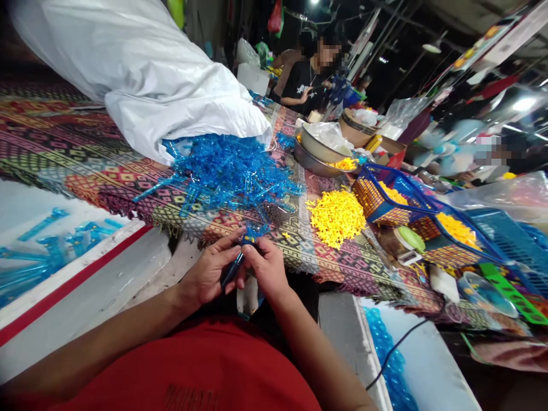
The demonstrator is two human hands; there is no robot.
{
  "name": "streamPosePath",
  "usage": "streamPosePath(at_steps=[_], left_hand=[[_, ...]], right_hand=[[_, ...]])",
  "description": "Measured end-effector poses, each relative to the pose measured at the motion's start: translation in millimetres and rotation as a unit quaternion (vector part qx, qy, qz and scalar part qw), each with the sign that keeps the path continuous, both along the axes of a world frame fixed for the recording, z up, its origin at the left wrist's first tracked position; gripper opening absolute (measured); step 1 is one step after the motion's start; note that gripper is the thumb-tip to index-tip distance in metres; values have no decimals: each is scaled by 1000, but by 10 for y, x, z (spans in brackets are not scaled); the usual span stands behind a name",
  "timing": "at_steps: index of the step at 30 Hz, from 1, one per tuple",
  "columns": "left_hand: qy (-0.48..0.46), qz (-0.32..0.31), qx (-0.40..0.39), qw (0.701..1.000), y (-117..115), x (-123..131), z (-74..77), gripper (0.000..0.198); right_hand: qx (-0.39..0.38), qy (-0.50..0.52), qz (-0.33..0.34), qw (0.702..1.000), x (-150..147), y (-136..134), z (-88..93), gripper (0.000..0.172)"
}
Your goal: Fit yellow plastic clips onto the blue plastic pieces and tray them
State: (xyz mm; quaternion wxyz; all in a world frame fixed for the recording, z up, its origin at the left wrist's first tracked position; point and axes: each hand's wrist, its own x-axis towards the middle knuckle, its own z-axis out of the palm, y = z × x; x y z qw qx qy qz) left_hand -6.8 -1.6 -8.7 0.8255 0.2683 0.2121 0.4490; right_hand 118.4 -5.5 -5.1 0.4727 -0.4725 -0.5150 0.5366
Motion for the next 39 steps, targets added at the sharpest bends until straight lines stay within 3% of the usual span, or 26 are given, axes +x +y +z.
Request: streamPosePath(at_steps=[3, 5, 8, 10, 12, 14, 16, 23, 28, 32, 34, 36, 39], left_hand=[[-16, 7, -9, 1000, -8, 9, 25, 65], [-6, 11, 1, 1000, -38, -1, 30, 59], [119, 18, 64, 991, -121, -46, 25, 41], [260, 30, 155, 953, -179, -82, 20, 30], [378, 62, 264, 885, -214, -107, 21, 21], [443, 96, 340, 824, -218, -116, 26, 18], [470, 117, 365, 795, -201, -113, 34, 18], [473, 142, 342, 799, -209, -57, 1, 15], [442, 57, 301, 843, -185, -122, -13, 23], [434, 138, 319, 831, -52, -209, 92, 27], [415, 149, 345, 829, 3, -197, 143, 27], [383, 133, 344, 847, 22, -151, 165, 24], [336, 154, 282, 885, 6, -88, 159, 21]], right_hand=[[-39, 90, 43, 994, -21, -2, 13, 23], [-45, 119, 37, 991, -11, 4, 37, 22], [-26, 107, -22, 994, 36, 30, 77, 23], [-12, 92, -58, 994, 57, 51, 99, 23], [-2, 101, -78, 992, 46, 69, 118, 23], [3, 122, -86, 989, 10, 84, 134, 24], [-2, 132, -89, 987, -27, 93, 142, 27], [23, 108, -66, 992, -22, 81, 91, 23], [29, 112, -30, 993, 39, 72, 104, 15], [54, 58, 17, 997, 91, 42, 135, 14], [74, 6, 63, 995, 95, 28, 146, 15], [95, -42, 105, 989, 81, 17, 147, 16], [107, -99, 121, 982, 44, -9, 128, 18]])
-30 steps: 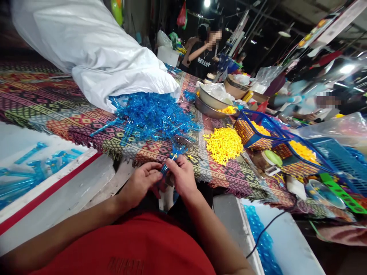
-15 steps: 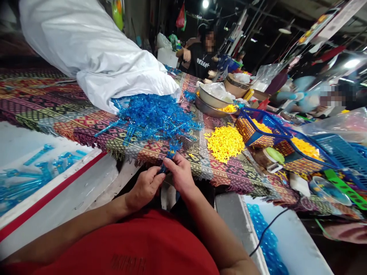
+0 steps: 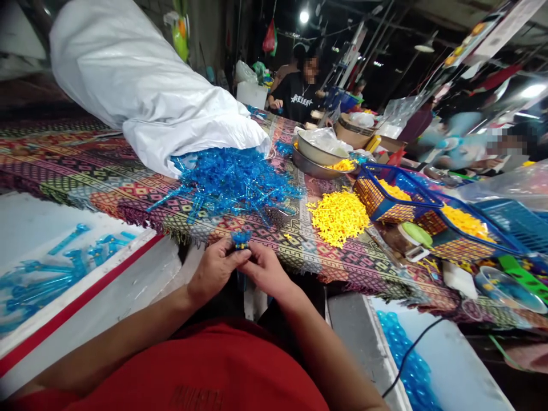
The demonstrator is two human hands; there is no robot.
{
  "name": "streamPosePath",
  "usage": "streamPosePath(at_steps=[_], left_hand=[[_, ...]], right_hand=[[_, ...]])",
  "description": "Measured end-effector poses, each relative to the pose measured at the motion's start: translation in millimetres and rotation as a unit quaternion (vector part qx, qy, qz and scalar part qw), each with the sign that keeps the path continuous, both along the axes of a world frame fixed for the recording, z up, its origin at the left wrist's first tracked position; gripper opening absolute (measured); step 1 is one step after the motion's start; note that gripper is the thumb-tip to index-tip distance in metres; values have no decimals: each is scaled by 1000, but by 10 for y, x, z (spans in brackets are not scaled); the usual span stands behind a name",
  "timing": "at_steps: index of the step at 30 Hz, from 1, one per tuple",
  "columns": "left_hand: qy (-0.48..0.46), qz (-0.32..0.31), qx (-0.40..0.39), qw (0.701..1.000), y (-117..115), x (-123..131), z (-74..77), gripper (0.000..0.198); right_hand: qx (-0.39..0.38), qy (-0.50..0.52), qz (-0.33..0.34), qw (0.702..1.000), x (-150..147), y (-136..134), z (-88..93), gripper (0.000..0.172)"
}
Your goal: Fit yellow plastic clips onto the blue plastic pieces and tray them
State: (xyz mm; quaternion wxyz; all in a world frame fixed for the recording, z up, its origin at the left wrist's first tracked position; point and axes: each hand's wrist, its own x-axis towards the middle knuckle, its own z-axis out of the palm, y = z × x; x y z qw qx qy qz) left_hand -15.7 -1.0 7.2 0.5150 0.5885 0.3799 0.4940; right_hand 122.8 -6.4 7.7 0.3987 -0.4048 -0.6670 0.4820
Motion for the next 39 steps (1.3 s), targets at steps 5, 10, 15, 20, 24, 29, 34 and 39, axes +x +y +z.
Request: streamPosePath(at_steps=[5, 10, 15, 20, 24, 29, 34, 39], left_hand=[[-145, 62, -94, 983, 20, 24, 41, 26], [-266, 104, -121, 951, 74, 115, 87, 28], [-227, 106, -92, 964, 52, 175, 107, 27], [-183, 66, -63, 979, 10, 169, 182, 18], [-138, 17, -45, 989, -63, 95, 205, 15], [-51, -15, 11, 999, -149, -53, 163, 19], [57, -25, 222, 973, -211, -37, 156, 18], [102, -58, 274, 954, -304, -28, 190, 15]], right_hand=[[-73, -48, 16, 996, -88, -99, -41, 27], [-100, -27, 19, 994, -146, -153, -74, 37], [-52, -66, 16, 996, -114, -163, -84, 47], [-5, -78, 6, 997, -139, -219, -127, 48], [-6, -62, 24, 998, -112, -247, -246, 43], [119, -100, 13, 988, 145, -194, -29, 32], [351, -153, -53, 922, 201, -146, 529, 61], [436, -231, -36, 869, 84, -168, 764, 39]])
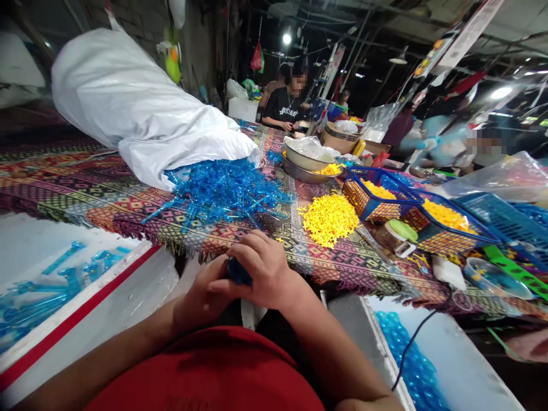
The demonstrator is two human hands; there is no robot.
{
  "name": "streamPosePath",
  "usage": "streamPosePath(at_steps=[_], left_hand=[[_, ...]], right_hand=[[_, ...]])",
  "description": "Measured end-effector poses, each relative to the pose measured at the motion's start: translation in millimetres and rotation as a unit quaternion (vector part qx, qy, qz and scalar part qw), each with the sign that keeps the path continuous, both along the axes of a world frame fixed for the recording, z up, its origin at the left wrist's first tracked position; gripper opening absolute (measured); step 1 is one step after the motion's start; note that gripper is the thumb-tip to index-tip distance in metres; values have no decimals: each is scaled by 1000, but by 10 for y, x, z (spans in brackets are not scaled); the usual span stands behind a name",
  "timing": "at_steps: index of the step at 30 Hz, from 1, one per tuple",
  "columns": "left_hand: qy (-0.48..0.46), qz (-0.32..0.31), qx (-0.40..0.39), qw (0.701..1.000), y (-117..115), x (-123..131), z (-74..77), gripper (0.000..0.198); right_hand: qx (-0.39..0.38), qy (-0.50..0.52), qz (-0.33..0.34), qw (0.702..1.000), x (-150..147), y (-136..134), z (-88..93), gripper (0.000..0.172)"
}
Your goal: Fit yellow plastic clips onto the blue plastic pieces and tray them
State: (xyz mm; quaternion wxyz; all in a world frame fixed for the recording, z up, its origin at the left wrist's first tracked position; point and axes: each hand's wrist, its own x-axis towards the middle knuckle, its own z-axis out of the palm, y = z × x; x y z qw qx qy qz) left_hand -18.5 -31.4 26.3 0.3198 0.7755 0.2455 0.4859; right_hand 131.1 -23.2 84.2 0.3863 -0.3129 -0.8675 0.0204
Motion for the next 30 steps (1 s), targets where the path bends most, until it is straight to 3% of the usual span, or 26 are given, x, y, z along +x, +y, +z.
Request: streamPosePath(at_steps=[5, 8, 10, 13, 16, 19, 21, 22, 24, 26, 27, 28, 30], left_hand=[[-11, 17, -86, 996, 23, 20, -117, 7], [-22, 2, -227, 974, 83, 26, -190, 10], [-30, -67, -359, 930, 116, -1, -193, 13], [-53, -224, -519, 823, 146, -70, -161, 20], [-82, -324, -576, 746, 157, -127, -145, 23], [-103, -362, -588, 716, 164, -148, -142, 25], [-82, -362, -579, 726, 166, -149, -122, 29], [-57, -340, -562, 752, 163, -148, -105, 30], [21, -231, -477, 848, 141, -140, -62, 28], [121, -63, -303, 943, 98, -124, -25, 23], [173, 13, -203, 964, 74, -114, -14, 22], [222, 68, -114, 966, 51, -104, -10, 22], [303, 112, 0, 946, 19, -90, -16, 25]], right_hand=[[-53, 59, -56, 995, -73, 94, -287, 25], [-127, 107, -35, 986, -23, 208, -480, 30], [-203, 124, 23, 971, 74, 240, -526, 45], [-287, 111, 96, 947, 253, 202, -494, 58], [-276, 71, 113, 952, 363, 130, -433, 49], [-255, 62, 117, 958, 370, 86, -402, 45], [-247, 71, 103, 961, 339, 69, -399, 41], [-240, 74, 90, 964, 320, 64, -404, 39], [-225, 79, 55, 970, 284, 56, -420, 36], [-211, 83, 10, 974, 259, 54, -439, 36], [-206, 82, -7, 975, 253, 54, -445, 37], [-203, 78, -16, 976, 251, 55, -448, 37], [-196, 63, -13, 978, 257, 51, -438, 38]])
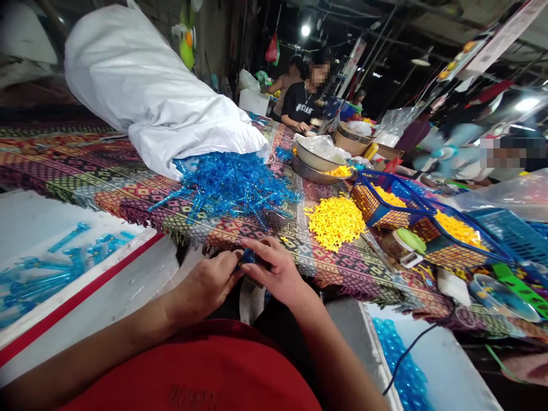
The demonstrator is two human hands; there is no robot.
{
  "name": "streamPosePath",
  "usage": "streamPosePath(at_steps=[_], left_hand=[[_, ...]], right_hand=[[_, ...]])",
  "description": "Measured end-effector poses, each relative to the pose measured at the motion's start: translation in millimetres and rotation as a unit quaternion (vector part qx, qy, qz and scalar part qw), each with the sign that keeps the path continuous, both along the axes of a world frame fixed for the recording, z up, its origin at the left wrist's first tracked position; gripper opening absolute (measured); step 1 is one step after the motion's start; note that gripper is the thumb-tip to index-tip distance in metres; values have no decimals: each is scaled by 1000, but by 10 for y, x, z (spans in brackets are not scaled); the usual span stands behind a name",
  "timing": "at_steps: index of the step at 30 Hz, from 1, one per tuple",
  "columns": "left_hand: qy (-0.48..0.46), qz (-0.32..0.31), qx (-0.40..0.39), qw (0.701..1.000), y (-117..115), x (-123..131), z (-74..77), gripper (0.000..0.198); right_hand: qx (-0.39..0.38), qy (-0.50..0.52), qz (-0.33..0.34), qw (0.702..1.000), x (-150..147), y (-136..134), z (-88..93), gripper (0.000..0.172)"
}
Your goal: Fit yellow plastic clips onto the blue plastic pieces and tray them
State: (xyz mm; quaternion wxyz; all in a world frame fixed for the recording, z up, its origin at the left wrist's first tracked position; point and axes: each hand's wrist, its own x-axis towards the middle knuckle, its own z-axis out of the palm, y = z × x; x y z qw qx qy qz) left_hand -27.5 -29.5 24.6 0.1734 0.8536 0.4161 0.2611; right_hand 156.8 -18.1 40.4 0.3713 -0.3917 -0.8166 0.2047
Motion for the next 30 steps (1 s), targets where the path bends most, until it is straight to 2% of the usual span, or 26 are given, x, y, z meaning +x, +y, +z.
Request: streamPosePath(at_steps=[3, 7, 10, 14, 17, 21, 25, 30], left_hand=[[55, -41, 41, 997, -2, -5, -14, 27], [44, -84, 27, 995, 33, -26, -16, 27], [40, -84, 16, 995, 46, -23, -63, 26], [52, -64, -3, 997, 72, -23, -199, 22], [12, -73, -35, 997, 121, -43, -262, 21], [-19, -94, -53, 994, 154, -67, -249, 23], [-51, -111, -62, 991, 111, -59, -260, 26], [-122, -113, -115, 979, 91, -48, -361, 22]], right_hand=[[7, -11, 18, 1000, 17, -28, 38, 30], [-6, -13, -9, 1000, 5, -87, 46, 18], [-21, -6, -32, 999, -36, -100, -34, 15], [-40, 16, -52, 998, -77, -67, -214, 14], [-82, 39, -50, 995, -57, -46, -296, 20], [-125, 61, -38, 990, -14, -87, -256, 24], [-102, 56, -60, 991, -65, -177, -187, 18], [-89, 43, -86, 991, -145, -179, -274, 17]])
